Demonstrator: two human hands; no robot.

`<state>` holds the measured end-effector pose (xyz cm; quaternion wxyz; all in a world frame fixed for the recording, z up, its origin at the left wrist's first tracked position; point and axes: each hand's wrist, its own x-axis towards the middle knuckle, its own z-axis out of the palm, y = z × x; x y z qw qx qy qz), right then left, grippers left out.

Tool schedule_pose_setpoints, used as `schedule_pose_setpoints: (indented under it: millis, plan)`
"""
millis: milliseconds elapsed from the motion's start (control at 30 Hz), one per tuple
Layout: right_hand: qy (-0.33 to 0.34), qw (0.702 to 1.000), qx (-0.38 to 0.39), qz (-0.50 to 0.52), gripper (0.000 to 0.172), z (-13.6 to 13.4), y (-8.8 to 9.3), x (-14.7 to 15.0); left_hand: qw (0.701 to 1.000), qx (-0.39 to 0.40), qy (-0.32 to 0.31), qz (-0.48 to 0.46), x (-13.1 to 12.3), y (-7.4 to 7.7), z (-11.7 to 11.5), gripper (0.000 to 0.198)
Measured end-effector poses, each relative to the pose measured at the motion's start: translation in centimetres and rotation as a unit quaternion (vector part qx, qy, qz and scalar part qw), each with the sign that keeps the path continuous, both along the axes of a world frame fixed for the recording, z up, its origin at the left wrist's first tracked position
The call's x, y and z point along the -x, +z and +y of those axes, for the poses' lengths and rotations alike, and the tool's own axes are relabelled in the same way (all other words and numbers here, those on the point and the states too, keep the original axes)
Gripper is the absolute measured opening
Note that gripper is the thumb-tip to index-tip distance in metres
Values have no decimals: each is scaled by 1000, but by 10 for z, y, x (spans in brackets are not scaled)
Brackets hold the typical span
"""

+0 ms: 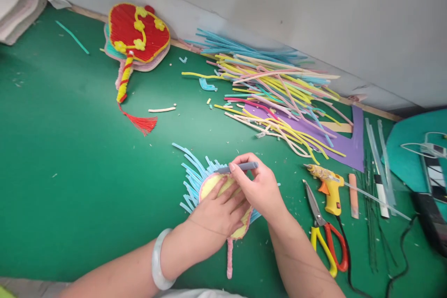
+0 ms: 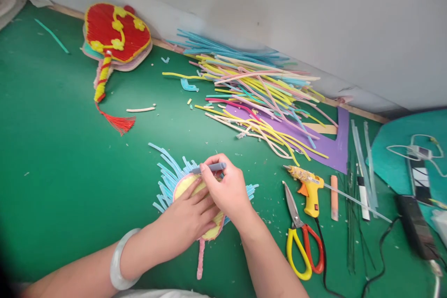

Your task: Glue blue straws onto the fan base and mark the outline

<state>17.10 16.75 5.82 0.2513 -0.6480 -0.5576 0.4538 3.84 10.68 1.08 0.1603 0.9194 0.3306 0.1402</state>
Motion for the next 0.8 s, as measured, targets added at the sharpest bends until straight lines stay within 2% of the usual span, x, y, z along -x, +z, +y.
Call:
schedule_pose_setpoints:
  millis: [267, 800]
  plan:
    - [40, 998, 36, 24, 19, 4, 0, 10, 1000, 21, -18, 10, 2, 4, 0, 33]
    - [31, 999, 36, 10, 19, 8, -6, 7, 1000, 1, -4, -1, 1, 0, 0, 37]
